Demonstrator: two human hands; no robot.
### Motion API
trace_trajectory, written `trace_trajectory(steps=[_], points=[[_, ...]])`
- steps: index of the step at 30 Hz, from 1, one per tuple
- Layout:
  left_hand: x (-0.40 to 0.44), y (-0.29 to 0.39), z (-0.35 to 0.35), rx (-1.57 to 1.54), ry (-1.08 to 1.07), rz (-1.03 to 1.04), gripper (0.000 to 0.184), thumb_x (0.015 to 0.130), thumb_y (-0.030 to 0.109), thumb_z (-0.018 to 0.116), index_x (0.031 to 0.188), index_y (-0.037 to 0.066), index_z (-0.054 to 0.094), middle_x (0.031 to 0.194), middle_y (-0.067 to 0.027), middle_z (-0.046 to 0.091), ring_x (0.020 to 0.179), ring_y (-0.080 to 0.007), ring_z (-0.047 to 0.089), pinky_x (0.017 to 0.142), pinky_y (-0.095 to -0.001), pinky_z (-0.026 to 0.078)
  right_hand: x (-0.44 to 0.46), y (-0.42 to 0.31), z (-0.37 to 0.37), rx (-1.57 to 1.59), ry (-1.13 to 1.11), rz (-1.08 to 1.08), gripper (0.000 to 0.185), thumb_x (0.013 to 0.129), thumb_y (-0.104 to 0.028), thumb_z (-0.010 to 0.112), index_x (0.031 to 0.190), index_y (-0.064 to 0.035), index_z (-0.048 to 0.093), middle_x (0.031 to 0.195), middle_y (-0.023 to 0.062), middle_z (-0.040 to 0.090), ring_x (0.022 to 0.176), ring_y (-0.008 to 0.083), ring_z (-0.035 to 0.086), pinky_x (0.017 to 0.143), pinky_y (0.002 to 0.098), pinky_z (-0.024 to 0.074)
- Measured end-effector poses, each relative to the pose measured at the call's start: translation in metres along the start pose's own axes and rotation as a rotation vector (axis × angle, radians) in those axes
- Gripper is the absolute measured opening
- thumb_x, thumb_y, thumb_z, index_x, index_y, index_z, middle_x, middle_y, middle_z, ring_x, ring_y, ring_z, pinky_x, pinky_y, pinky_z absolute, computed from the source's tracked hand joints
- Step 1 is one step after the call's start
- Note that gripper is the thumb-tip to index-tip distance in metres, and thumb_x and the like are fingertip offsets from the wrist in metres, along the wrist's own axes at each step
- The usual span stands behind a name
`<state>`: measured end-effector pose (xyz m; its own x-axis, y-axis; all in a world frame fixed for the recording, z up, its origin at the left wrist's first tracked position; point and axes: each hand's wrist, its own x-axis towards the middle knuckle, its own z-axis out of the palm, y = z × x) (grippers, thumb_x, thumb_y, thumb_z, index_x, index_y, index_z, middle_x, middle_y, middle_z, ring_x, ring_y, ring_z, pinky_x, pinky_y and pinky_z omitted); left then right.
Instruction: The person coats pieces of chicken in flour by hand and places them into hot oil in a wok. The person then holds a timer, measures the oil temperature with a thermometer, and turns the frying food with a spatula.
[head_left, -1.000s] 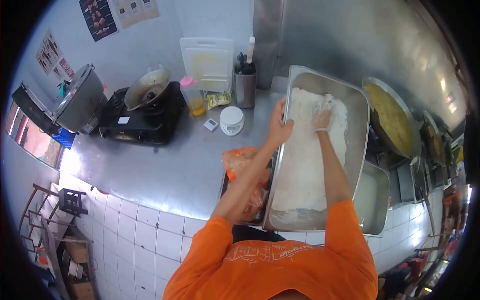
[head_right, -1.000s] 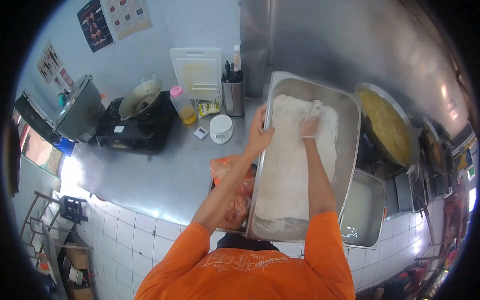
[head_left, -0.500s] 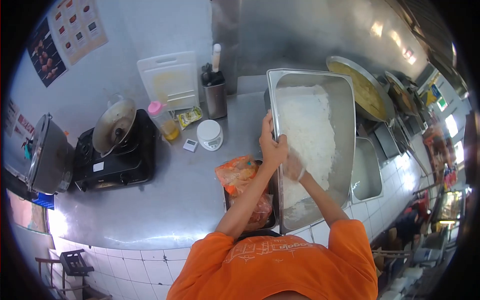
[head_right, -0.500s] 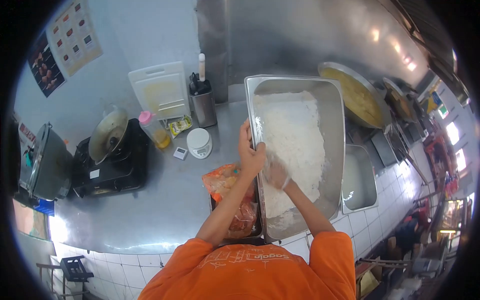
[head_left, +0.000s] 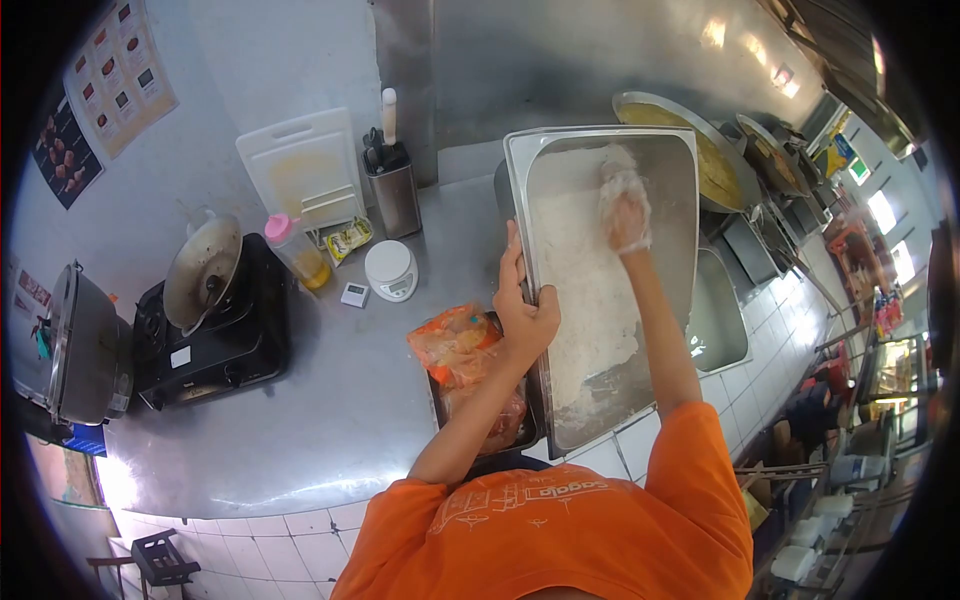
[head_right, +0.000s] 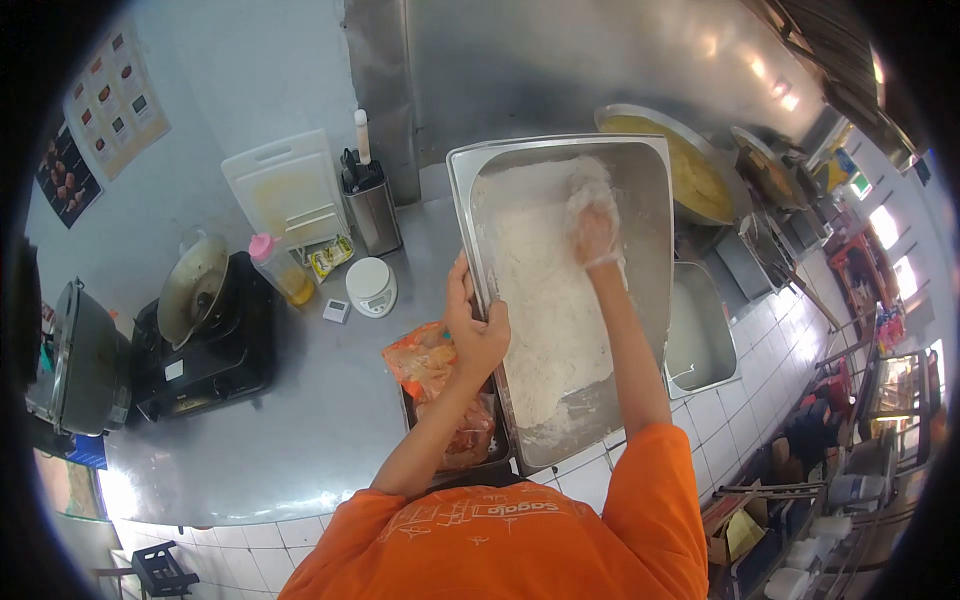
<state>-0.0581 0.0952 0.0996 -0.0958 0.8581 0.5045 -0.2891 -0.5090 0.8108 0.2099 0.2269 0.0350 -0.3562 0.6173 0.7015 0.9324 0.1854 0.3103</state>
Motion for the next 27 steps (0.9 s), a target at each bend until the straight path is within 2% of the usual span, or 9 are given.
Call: trace_trajectory(steps=[3,6,8,10,14,17,24,25,27], points=[[-0.005,0.005,0.0,0.005,-0.022,0.034,0.065,0.068,-0.012,0.041,0.133,-0.006,0.033,0.146,-0.0253,0.025,0.127,-0.0267,0.043,0.099,-0.0264,0.035,0.032,0.006,-0.044,-0.044,-0.772,0.478,0.048,0.082,-0.019,0.051,0.127,-0.0039,0.047,0.132,0.0169,0.047,0.126,0.0272,0.041,0.104,0.0369,0.0333],[-0.007,0.005,0.002,-0.033,-0.036,0.059,0.063,0.069,-0.012,0.041,0.131,-0.007,0.033,0.147,-0.0261,0.023,0.13,-0.0284,0.038,0.101,-0.0271,0.034,-0.055,0.021,-0.007,-0.188,-0.338,0.167,0.047,0.085,-0.013,0.043,0.13,-0.0021,0.044,0.128,0.0193,0.05,0.117,0.029,0.048,0.104,0.0409,0.0301],[-0.007,0.006,0.002,-0.017,-0.043,0.053,0.063,0.069,-0.012,0.041,0.131,-0.008,0.033,0.146,-0.0266,0.024,0.132,-0.0289,0.036,0.102,-0.0277,0.032,-0.092,0.007,-0.024,-0.255,-0.162,0.053,0.058,0.082,-0.017,0.049,0.137,-0.0047,0.036,0.144,0.0186,0.031,0.133,0.0318,0.031,0.108,0.0391,0.0294],[-0.007,0.003,0.001,-0.01,-0.045,0.065,0.063,0.068,-0.012,0.041,0.13,-0.008,0.033,0.145,-0.026,0.026,0.131,-0.0285,0.036,0.102,-0.0277,0.032,-0.125,-0.019,-0.043,-0.21,-0.459,0.245,0.058,0.083,-0.018,0.047,0.138,-0.0052,0.034,0.146,0.0181,0.028,0.133,0.0326,0.031,0.108,0.0407,0.0283],[-0.006,0.006,0.002,0.039,-0.032,0.11,0.063,0.067,-0.012,0.041,0.13,-0.008,0.033,0.144,-0.0241,0.031,0.129,-0.0263,0.041,0.101,-0.0273,0.033,-0.181,-0.042,-0.068,-0.171,-0.455,0.254,0.055,0.085,-0.017,0.044,0.138,-0.0051,0.035,0.143,0.0174,0.034,0.13,0.0319,0.036,0.107,0.0385,0.0312],[-0.007,0.007,0.003,0.01,-0.03,0.082,0.064,0.067,-0.012,0.041,0.13,-0.008,0.034,0.144,-0.0233,0.031,0.125,-0.0246,0.046,0.099,-0.0264,0.035,-0.201,-0.024,-0.078,-0.011,-0.795,0.174,0.051,0.089,-0.018,0.04,0.138,-0.0058,0.034,0.138,0.0148,0.042,0.123,0.0283,0.042,0.104,0.037,0.0341],[-0.008,0.003,0.001,0.078,-0.02,0.141,0.064,0.067,-0.012,0.04,0.13,-0.008,0.034,0.144,-0.0232,0.032,0.124,-0.025,0.047,0.099,-0.0262,0.035,-0.062,-0.002,-0.032,0.046,0.018,0.255,0.045,0.096,-0.025,0.036,0.139,-0.0112,0.034,0.133,0.005,0.048,0.111,0.0166,0.052,0.095,0.0281,0.0412],[-0.008,0.003,0.001,0.067,-0.023,0.139,0.063,0.067,-0.012,0.04,0.13,-0.008,0.034,0.143,-0.0233,0.033,0.124,-0.0257,0.046,0.099,-0.0262,0.035,-0.045,-0.008,-0.024,0.147,0.1,0.307,0.044,0.097,-0.025,0.036,0.139,-0.0119,0.034,0.133,0.0037,0.049,0.109,0.0149,0.053,0.094,0.0268,0.0423],[-0.007,0.004,0.002,0.06,-0.018,0.141,0.063,0.067,-0.012,0.04,0.13,-0.008,0.034,0.143,-0.0234,0.033,0.125,-0.0264,0.046,0.099,-0.0263,0.035,-0.025,-0.033,-0.016,0.981,0.263,0.667,0.045,0.097,-0.025,0.036,0.14,-0.0113,0.034,0.134,0.0045,0.047,0.112,0.0156,0.051,0.095,0.0277,0.0411]])
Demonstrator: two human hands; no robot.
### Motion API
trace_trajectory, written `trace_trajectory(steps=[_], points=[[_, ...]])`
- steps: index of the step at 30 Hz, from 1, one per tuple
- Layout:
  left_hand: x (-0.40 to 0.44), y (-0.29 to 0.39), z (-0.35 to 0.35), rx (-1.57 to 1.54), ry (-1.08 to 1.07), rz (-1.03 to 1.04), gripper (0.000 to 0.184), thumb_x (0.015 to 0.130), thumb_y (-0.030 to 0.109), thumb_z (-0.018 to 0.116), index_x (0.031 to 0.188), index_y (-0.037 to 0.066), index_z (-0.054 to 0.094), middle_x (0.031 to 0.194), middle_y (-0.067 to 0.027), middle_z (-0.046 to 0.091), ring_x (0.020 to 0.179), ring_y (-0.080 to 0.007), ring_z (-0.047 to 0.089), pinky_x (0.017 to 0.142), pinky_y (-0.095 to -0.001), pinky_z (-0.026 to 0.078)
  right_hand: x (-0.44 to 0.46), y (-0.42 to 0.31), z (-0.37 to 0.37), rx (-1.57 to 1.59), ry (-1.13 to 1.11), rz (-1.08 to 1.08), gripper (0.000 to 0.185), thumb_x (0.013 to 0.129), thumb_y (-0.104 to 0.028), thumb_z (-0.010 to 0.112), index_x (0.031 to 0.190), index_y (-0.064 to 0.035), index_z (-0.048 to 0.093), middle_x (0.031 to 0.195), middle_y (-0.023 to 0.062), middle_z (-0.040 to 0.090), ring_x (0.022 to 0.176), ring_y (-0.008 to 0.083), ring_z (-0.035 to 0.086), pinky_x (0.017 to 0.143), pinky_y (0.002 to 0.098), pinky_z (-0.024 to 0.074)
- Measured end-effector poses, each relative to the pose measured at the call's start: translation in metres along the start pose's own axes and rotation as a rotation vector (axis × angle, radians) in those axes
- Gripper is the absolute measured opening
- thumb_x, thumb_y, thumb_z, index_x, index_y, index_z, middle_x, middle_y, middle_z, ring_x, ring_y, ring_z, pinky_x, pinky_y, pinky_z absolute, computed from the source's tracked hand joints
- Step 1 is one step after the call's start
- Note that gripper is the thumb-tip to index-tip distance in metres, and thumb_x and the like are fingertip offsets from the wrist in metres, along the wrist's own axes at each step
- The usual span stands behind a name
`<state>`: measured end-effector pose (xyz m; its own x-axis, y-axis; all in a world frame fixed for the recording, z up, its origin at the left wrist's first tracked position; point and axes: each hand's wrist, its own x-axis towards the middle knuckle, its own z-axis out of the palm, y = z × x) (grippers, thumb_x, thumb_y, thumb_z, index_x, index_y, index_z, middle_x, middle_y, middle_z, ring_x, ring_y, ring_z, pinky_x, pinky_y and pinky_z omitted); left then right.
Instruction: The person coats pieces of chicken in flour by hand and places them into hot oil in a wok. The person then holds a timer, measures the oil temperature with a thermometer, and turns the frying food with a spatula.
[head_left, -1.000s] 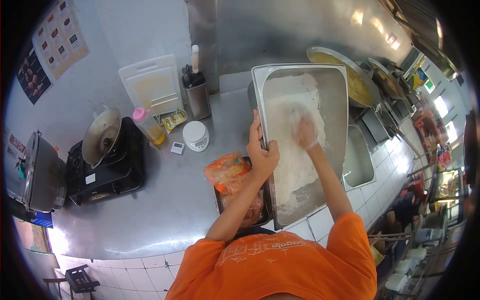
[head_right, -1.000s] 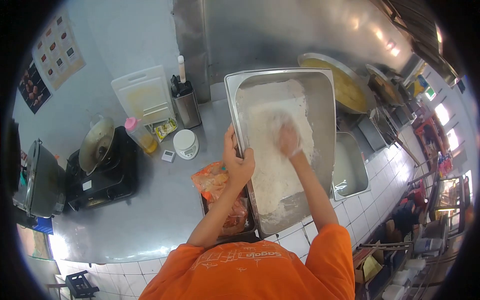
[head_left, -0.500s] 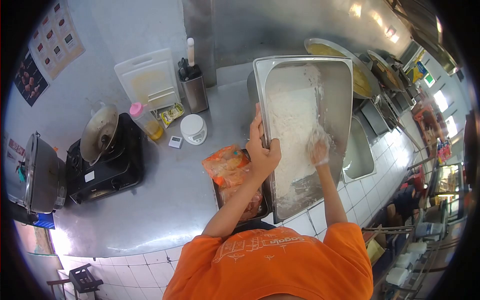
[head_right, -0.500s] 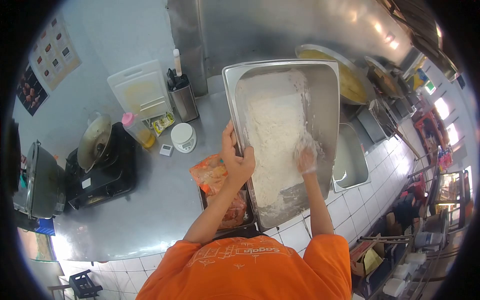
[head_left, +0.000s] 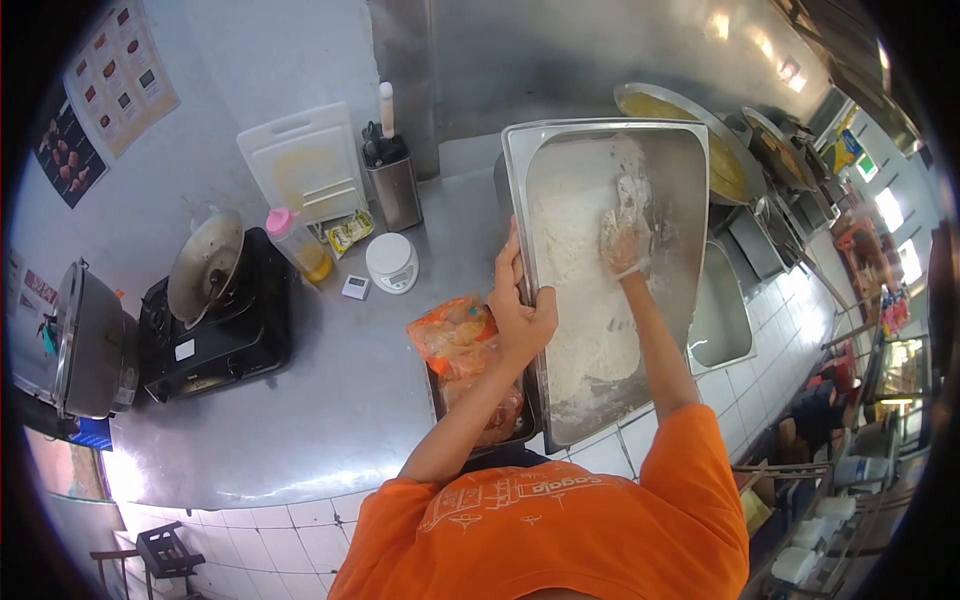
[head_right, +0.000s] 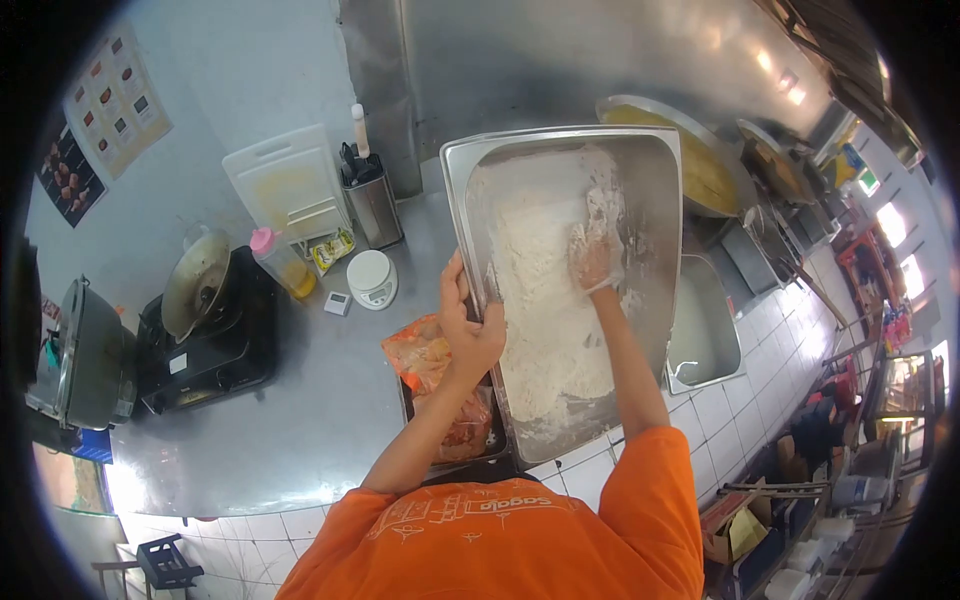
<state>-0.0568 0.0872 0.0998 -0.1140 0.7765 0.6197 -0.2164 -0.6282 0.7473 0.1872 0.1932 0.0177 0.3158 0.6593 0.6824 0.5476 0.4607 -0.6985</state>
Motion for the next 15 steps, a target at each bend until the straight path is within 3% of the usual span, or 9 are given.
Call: trace_trajectory(steps=[1,2,5,7,9,10,11,13,15], points=[[0.001,0.0,0.0,-0.009,0.007,-0.011,0.063,0.068,-0.012,0.04,0.131,-0.008,0.034,0.142,-0.0233,0.035,0.124,-0.026,0.047,0.099,-0.0263,0.035,-0.001,-0.008,0.017,0.816,0.065,0.418,0.047,0.096,-0.026,0.037,0.14,-0.0107,0.033,0.136,0.0053,0.045,0.114,0.0163,0.049,0.096,0.0286,0.0399],[0.0,0.0,0.0,-0.019,0.012,-0.027,0.063,0.068,-0.012,0.04,0.131,-0.008,0.033,0.141,-0.0232,0.036,0.123,-0.0257,0.048,0.099,-0.0263,0.035,-0.004,-0.024,0.026,0.819,0.062,0.422,0.047,0.096,-0.026,0.037,0.14,-0.0107,0.033,0.136,0.0053,0.045,0.114,0.0163,0.049,0.096,0.0286,0.0399],[0.003,0.006,-0.001,0.005,-0.007,-0.106,0.066,0.07,-0.011,0.041,0.135,-0.008,0.027,0.121,-0.0201,0.052,0.111,-0.0194,0.053,0.091,-0.0246,0.04,-0.022,-0.062,0.039,0.334,-0.425,0.278,0.053,0.093,-0.028,0.039,0.141,-0.0061,0.03,0.143,0.0069,0.035,0.129,0.018,0.035,0.104,0.0312,0.0313],[0.002,0.004,0.0,-0.011,-0.003,-0.095,0.067,0.07,-0.011,0.041,0.135,-0.007,0.027,0.122,-0.0205,0.052,0.111,-0.0196,0.053,0.091,-0.0242,0.04,-0.032,-0.079,0.046,0.33,-0.533,0.33,0.055,0.093,-0.029,0.039,0.141,-0.0052,0.029,0.145,0.0071,0.032,0.132,0.0189,0.031,0.108,0.0321,0.0276],[0.001,0.002,0.001,-0.026,-0.005,-0.081,0.067,0.069,-0.011,0.041,0.135,-0.007,0.027,0.123,-0.0209,0.051,0.111,-0.0197,0.053,0.091,-0.0239,0.041,-0.061,-0.105,0.037,-0.734,-0.714,-0.595,0.054,0.094,-0.028,0.038,0.142,-0.0057,0.028,0.145,0.0083,0.031,0.134,0.0198,0.029,0.114,0.0322,0.0179],[0.002,0.002,0.002,0.0,0.011,-0.056,0.067,0.069,-0.011,0.041,0.135,-0.007,0.027,0.124,-0.0213,0.051,0.112,-0.0203,0.053,0.091,-0.0244,0.04,-0.076,-0.105,0.031,-0.736,-0.711,-0.59,0.054,0.094,-0.028,0.038,0.142,-0.0057,0.028,0.145,0.0083,0.031,0.134,0.0198,0.029,0.114,0.0322,0.0179],[0.002,0.002,0.002,0.027,0.028,-0.03,0.067,0.07,-0.011,0.041,0.135,-0.007,0.027,0.125,-0.0217,0.05,0.113,-0.0209,0.052,0.092,-0.025,0.04,-0.093,-0.1,0.028,-0.307,-0.894,-0.204,0.055,0.093,-0.027,0.039,0.142,-0.0055,0.027,0.145,0.0094,0.03,0.135,0.0202,0.028,0.115,0.0329,0.0146],[0.003,0.006,0.003,0.024,0.025,-0.041,0.067,0.07,-0.012,0.041,0.135,-0.006,0.027,0.126,-0.022,0.049,0.114,-0.0214,0.052,0.093,-0.0256,0.039,-0.106,-0.081,0.024,-0.352,-0.879,-0.465,0.056,0.091,-0.027,0.04,0.142,-0.0058,0.026,0.146,0.0086,0.03,0.135,0.0192,0.027,0.115,0.0328,0.0141],[0.001,0.008,0.002,0.024,0.022,-0.057,0.068,0.07,-0.012,0.041,0.135,-0.006,0.026,0.127,-0.0224,0.049,0.115,-0.0219,0.051,0.094,-0.0262,0.039,-0.087,-0.081,0.013,-0.305,-0.887,-0.268,0.056,0.091,-0.025,0.04,0.142,-0.0064,0.027,0.146,0.0079,0.031,0.135,0.0196,0.027,0.115,0.0333,0.0153]])
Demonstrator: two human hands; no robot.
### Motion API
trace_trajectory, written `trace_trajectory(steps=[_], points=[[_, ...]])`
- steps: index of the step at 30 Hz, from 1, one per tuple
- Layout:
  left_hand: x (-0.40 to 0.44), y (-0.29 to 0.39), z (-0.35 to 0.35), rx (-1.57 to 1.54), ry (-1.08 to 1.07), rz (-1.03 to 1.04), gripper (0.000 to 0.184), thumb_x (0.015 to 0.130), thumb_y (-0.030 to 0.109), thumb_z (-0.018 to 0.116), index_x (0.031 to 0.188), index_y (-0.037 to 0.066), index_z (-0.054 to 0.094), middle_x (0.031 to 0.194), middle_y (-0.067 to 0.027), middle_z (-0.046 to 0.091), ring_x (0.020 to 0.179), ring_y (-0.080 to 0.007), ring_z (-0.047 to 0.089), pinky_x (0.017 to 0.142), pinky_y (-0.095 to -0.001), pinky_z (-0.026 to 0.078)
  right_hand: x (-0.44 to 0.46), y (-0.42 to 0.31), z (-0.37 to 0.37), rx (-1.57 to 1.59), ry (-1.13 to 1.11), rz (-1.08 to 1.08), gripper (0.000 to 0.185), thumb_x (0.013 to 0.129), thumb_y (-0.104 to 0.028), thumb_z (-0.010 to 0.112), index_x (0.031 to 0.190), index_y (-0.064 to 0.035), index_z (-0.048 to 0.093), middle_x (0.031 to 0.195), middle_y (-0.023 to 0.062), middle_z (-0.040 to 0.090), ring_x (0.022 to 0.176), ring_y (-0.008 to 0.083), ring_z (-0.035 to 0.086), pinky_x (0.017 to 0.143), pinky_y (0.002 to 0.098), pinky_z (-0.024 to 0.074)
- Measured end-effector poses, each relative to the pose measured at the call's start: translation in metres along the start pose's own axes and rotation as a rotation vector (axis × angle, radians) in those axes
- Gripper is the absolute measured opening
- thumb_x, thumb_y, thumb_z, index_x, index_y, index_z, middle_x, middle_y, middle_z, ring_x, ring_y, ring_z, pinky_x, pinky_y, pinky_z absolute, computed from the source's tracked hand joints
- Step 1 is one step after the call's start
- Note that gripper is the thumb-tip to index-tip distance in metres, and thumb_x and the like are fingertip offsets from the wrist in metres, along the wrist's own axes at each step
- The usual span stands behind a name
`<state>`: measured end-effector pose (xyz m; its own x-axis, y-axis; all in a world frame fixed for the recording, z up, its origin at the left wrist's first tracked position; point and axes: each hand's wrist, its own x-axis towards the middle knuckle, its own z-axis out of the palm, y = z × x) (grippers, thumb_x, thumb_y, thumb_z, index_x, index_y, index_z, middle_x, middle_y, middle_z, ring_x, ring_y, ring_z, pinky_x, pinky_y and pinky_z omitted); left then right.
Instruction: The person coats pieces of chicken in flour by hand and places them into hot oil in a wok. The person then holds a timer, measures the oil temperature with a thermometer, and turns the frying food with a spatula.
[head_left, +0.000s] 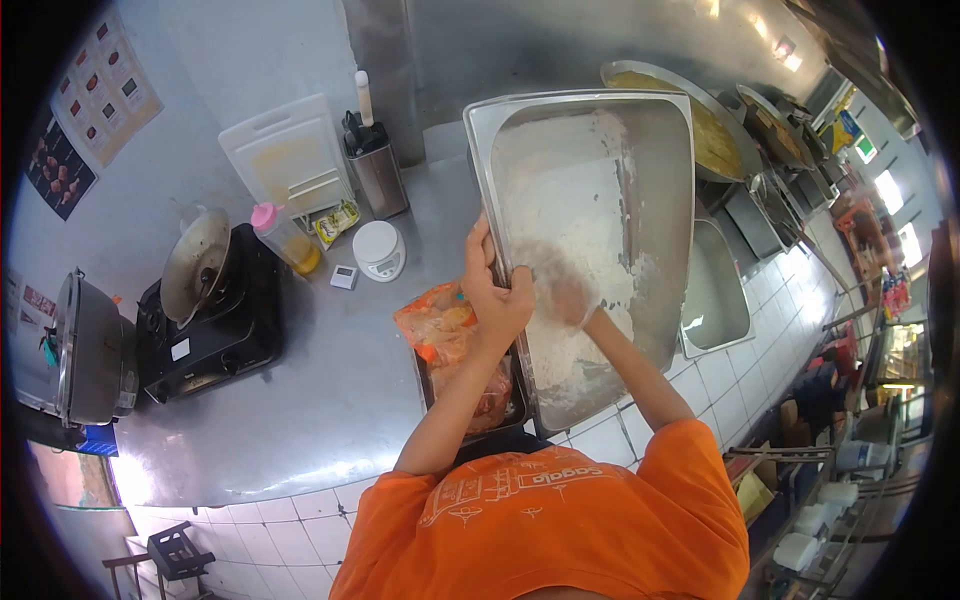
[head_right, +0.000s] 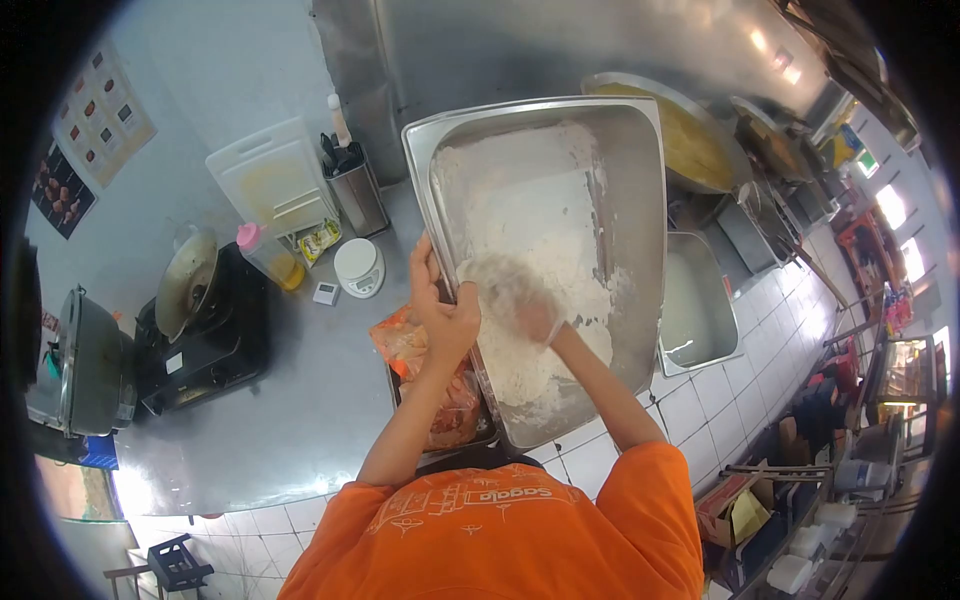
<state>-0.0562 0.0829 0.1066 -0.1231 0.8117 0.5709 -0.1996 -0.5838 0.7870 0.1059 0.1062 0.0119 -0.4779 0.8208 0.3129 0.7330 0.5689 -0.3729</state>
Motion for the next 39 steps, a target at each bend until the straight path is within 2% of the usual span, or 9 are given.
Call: trace_trajectory(steps=[3,10,16,18,22,26,32,36,39], points=[[-0.001,0.0,0.0,0.011,-0.013,-0.003,0.069,0.069,-0.012,0.041,0.136,-0.006,0.026,0.128,-0.0228,0.048,0.117,-0.0223,0.049,0.096,-0.0271,0.037,-0.006,0.026,-0.039,-0.623,0.177,-0.009,0.054,0.09,-0.019,0.039,0.141,-0.0062,0.03,0.144,0.0092,0.034,0.133,0.0219,0.031,0.112,0.0348,0.021],[-0.003,-0.002,0.002,0.01,-0.011,0.014,0.069,0.068,-0.013,0.042,0.135,-0.005,0.026,0.127,-0.0218,0.048,0.116,-0.0223,0.049,0.096,-0.0279,0.037,-0.065,0.101,0.021,-0.54,0.479,0.364,0.055,0.088,-0.014,0.043,0.14,-0.0034,0.031,0.143,0.0088,0.036,0.13,0.0238,0.033,0.111,0.0351,0.0219],[-0.001,0.003,0.004,-0.02,0.005,0.024,0.067,0.068,-0.013,0.041,0.133,-0.008,0.029,0.124,-0.0222,0.052,0.116,-0.0217,0.051,0.097,-0.0265,0.036,-0.039,-0.013,0.028,0.892,0.575,0.425,0.042,0.09,-0.013,0.042,0.131,-0.0023,0.041,0.139,0.0123,0.039,0.126,0.0235,0.038,0.108,0.0338,0.0258],[-0.001,0.003,0.004,-0.017,0.008,0.022,0.067,0.068,-0.013,0.041,0.133,-0.008,0.029,0.123,-0.022,0.052,0.115,-0.0211,0.052,0.096,-0.0261,0.037,-0.056,-0.018,0.036,0.428,0.274,0.178,0.04,0.089,-0.013,0.044,0.127,-0.0016,0.043,0.136,0.0141,0.042,0.125,0.0246,0.04,0.108,0.0354,0.027],[0.0,0.0,0.004,-0.034,0.017,-0.011,0.066,0.069,-0.013,0.042,0.133,-0.008,0.03,0.124,-0.022,0.052,0.113,-0.0197,0.053,0.094,-0.0251,0.038,-0.074,0.002,0.018,0.651,0.255,0.085,0.043,0.088,-0.014,0.047,0.13,-0.0024,0.041,0.136,0.0137,0.042,0.123,0.0261,0.041,0.107,0.0375,0.0278],[0.001,0.003,0.004,-0.008,0.014,0.008,0.066,0.068,-0.013,0.042,0.133,-0.008,0.03,0.123,-0.0219,0.054,0.112,-0.0192,0.053,0.094,-0.0252,0.038,-0.089,0.059,-0.005,-0.319,0.51,0.219,0.048,0.09,-0.018,0.044,0.135,-0.0046,0.037,0.137,0.0121,0.041,0.122,0.0263,0.042,0.106,0.0382,0.0305],[0.001,0.002,0.005,-0.009,0.022,0.033,0.067,0.068,-0.013,0.041,0.134,-0.008,0.03,0.122,-0.0217,0.054,0.113,-0.0197,0.053,0.094,-0.0253,0.038,-0.075,0.032,0.043,0.127,0.546,0.336,0.053,0.091,-0.023,0.041,0.139,-0.0025,0.031,0.139,0.0122,0.039,0.125,0.0256,0.04,0.106,0.0379,0.0297],[0.001,0.001,0.005,-0.022,0.02,-0.001,0.067,0.068,-0.013,0.042,0.134,-0.008,0.03,0.122,-0.0219,0.053,0.113,-0.0201,0.053,0.095,-0.0254,0.037,-0.099,0.027,0.068,0.446,0.172,0.344,0.056,0.092,-0.027,0.04,0.141,-0.001,0.027,0.14,0.0123,0.038,0.127,0.025,0.038,0.107,0.0377,0.0292],[0.001,0.0,0.004,-0.01,0.028,0.021,0.068,0.067,-0.013,0.041,0.134,-0.008,0.029,0.123,-0.0225,0.053,0.113,-0.0203,0.053,0.095,-0.0252,0.037,-0.102,0.061,0.054,-0.426,0.331,0.267,0.057,0.09,-0.023,0.041,0.139,0.0027,0.027,0.14,0.0165,0.036,0.128,0.0287,0.037,0.108,0.0376,0.0262]])
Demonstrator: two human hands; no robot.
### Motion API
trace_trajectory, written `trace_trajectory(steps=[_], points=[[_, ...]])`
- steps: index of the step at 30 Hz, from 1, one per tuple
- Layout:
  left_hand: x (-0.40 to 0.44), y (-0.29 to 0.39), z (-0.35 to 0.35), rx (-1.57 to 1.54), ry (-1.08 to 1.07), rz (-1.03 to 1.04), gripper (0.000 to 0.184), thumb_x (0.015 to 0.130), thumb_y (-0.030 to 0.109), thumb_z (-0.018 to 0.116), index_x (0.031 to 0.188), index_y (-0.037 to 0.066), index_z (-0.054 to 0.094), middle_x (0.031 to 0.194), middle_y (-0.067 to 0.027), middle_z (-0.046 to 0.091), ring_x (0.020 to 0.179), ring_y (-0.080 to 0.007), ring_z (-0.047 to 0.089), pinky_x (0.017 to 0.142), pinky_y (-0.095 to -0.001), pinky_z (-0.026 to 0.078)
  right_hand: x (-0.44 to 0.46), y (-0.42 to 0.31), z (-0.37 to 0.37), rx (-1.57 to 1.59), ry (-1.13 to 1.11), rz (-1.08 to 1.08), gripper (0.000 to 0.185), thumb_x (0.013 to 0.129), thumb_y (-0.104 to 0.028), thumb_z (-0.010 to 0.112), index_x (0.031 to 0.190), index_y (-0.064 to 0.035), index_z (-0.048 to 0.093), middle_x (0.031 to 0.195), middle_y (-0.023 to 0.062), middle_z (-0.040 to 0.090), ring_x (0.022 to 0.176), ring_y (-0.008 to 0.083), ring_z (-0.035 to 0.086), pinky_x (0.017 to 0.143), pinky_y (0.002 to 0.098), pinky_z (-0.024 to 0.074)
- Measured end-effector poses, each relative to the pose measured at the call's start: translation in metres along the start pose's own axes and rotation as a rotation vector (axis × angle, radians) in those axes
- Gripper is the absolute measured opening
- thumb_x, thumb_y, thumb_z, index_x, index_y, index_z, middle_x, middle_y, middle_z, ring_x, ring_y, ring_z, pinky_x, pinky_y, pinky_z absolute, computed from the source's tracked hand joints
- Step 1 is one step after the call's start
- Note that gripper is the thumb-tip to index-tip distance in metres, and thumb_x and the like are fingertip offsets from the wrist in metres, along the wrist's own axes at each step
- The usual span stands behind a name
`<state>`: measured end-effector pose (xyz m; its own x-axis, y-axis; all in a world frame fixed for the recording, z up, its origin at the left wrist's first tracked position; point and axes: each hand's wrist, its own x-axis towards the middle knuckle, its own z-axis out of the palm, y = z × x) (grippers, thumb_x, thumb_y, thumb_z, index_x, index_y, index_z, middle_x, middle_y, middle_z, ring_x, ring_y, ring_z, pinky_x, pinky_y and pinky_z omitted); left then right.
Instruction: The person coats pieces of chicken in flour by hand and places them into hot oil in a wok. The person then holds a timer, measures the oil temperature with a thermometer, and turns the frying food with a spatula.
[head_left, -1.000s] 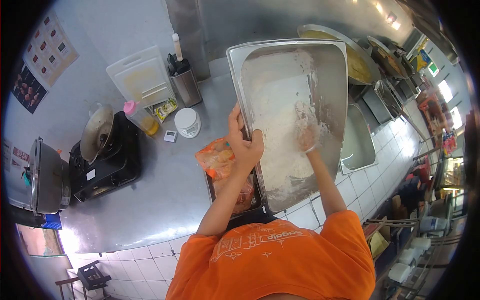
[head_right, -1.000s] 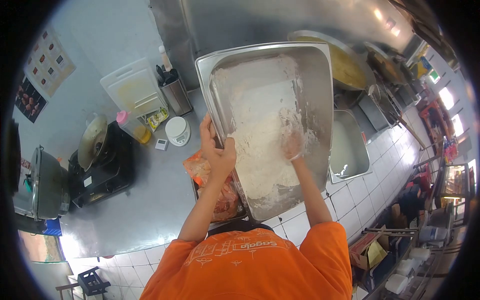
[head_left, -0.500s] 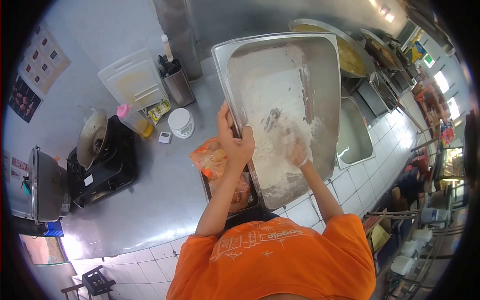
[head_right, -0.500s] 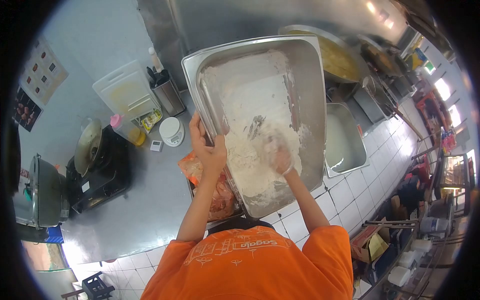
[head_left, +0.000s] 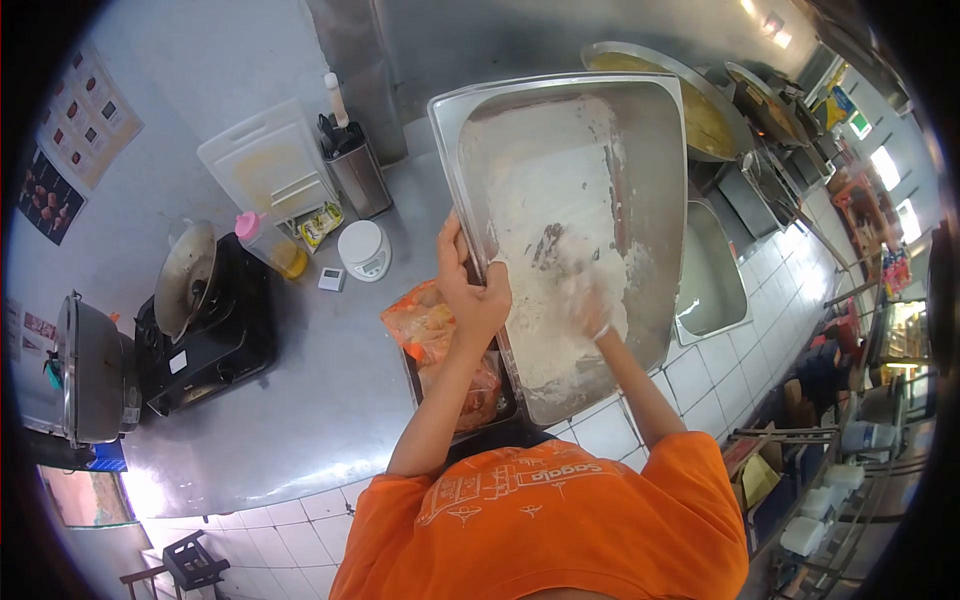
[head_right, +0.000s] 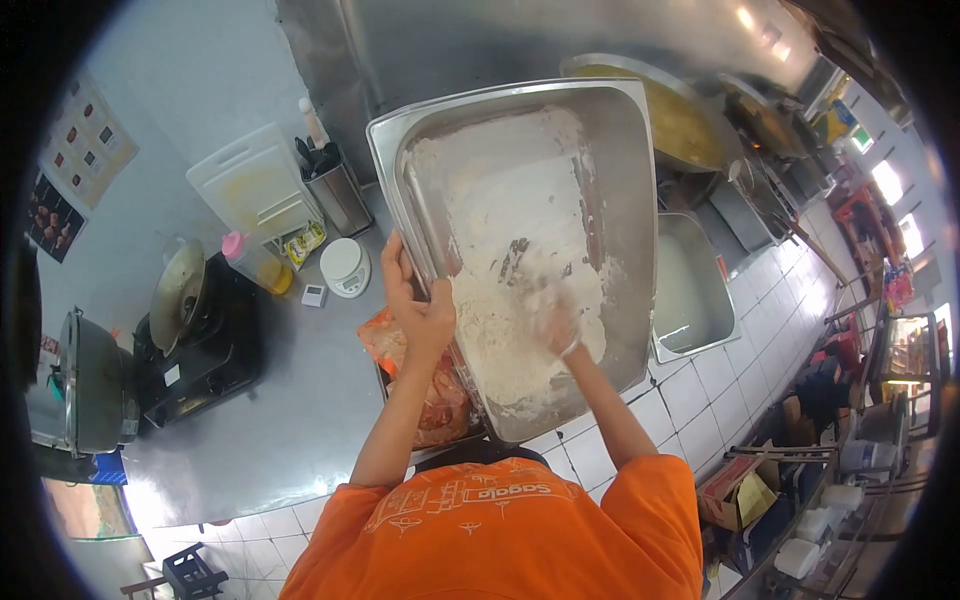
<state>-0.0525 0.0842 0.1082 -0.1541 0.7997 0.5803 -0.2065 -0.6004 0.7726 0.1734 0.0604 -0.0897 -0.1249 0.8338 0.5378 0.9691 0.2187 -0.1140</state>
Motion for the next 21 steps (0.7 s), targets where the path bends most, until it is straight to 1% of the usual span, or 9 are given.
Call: trace_trajectory(steps=[5,6,10,12,13,15,17,19,21], points=[[-0.002,0.0,-0.001,-0.011,-0.027,-0.017,0.067,0.067,-0.012,0.041,0.133,-0.009,0.03,0.124,-0.0226,0.051,0.116,-0.0203,0.05,0.096,-0.0254,0.036,0.133,0.008,-0.089,-0.052,0.251,0.129,0.056,0.091,-0.024,0.041,0.14,0.0008,0.027,0.145,0.0192,0.027,0.129,0.0331,0.034,0.106,0.0399,0.0284],[-0.002,-0.001,0.0,-0.007,-0.024,-0.015,0.067,0.067,-0.012,0.041,0.133,-0.009,0.03,0.124,-0.0226,0.051,0.116,-0.0203,0.05,0.096,-0.0254,0.036,0.149,0.013,-0.088,-0.212,0.249,0.159,0.056,0.091,-0.025,0.041,0.141,-0.0022,0.027,0.145,0.0197,0.027,0.128,0.0333,0.035,0.105,0.0408,0.0308],[0.001,0.0,0.0,-0.028,-0.033,-0.026,0.066,0.068,-0.013,0.042,0.133,-0.008,0.03,0.124,-0.0217,0.051,0.115,-0.0199,0.05,0.096,-0.0256,0.036,0.198,0.051,-0.004,0.198,0.385,0.069,0.051,0.092,-0.027,0.041,0.141,-0.0151,0.034,0.14,0.0171,0.037,0.114,0.0309,0.048,0.097,0.0351,0.0386],[0.001,0.0,0.001,-0.016,-0.036,-0.031,0.066,0.068,-0.013,0.042,0.132,-0.008,0.031,0.123,-0.0213,0.051,0.114,-0.0195,0.051,0.095,-0.0254,0.037,0.219,-0.006,-0.045,0.172,0.302,-0.027,0.05,0.091,-0.025,0.042,0.138,-0.0094,0.037,0.136,0.0173,0.041,0.111,0.0305,0.05,0.097,0.0352,0.0396],[0.002,-0.001,0.001,-0.041,-0.022,-0.033,0.065,0.068,-0.013,0.042,0.132,-0.008,0.031,0.122,-0.0207,0.052,0.113,-0.0191,0.052,0.094,-0.0252,0.037,0.226,-0.034,-0.068,0.961,0.114,0.245,0.05,0.089,-0.024,0.044,0.136,-0.0062,0.038,0.136,0.017,0.041,0.112,0.0307,0.049,0.097,0.0366,0.0398],[0.002,-0.002,0.0,-0.064,-0.012,-0.041,0.065,0.068,-0.013,0.042,0.132,-0.008,0.031,0.121,-0.02,0.053,0.112,-0.0188,0.052,0.094,-0.025,0.038,0.219,-0.061,-0.075,1.739,-0.111,0.531,0.051,0.088,-0.022,0.045,0.134,-0.0029,0.04,0.137,0.0166,0.041,0.114,0.0309,0.049,0.096,0.038,0.04],[0.003,-0.002,-0.001,-0.019,-0.01,-0.076,0.065,0.069,-0.012,0.043,0.132,-0.007,0.031,0.119,-0.0193,0.055,0.108,-0.0182,0.055,0.092,-0.0248,0.039,0.2,-0.067,-0.061,0.315,-0.078,-0.347,0.051,0.086,-0.021,0.045,0.131,0.0015,0.041,0.14,0.0142,0.038,0.125,0.0278,0.042,0.104,0.0368,0.0332],[0.006,-0.003,-0.001,-0.006,-0.02,-0.069,0.065,0.069,-0.013,0.043,0.133,-0.007,0.031,0.118,-0.0194,0.056,0.107,-0.018,0.055,0.091,-0.0245,0.039,0.16,-0.081,-0.059,1.307,-0.471,-0.005,0.051,0.086,-0.021,0.043,0.133,-0.0004,0.039,0.144,0.0129,0.032,0.133,0.0251,0.03,0.111,0.0351,0.0217],[0.008,-0.005,0.0,0.008,-0.028,-0.054,0.066,0.069,-0.013,0.043,0.133,-0.007,0.031,0.118,-0.0195,0.056,0.105,-0.0177,0.056,0.09,-0.0242,0.04,0.119,-0.086,-0.055,1.573,-0.655,0.198,0.052,0.086,-0.021,0.042,0.134,-0.0011,0.038,0.147,0.0125,0.027,0.138,0.0236,0.022,0.115,0.0346,0.0137]])
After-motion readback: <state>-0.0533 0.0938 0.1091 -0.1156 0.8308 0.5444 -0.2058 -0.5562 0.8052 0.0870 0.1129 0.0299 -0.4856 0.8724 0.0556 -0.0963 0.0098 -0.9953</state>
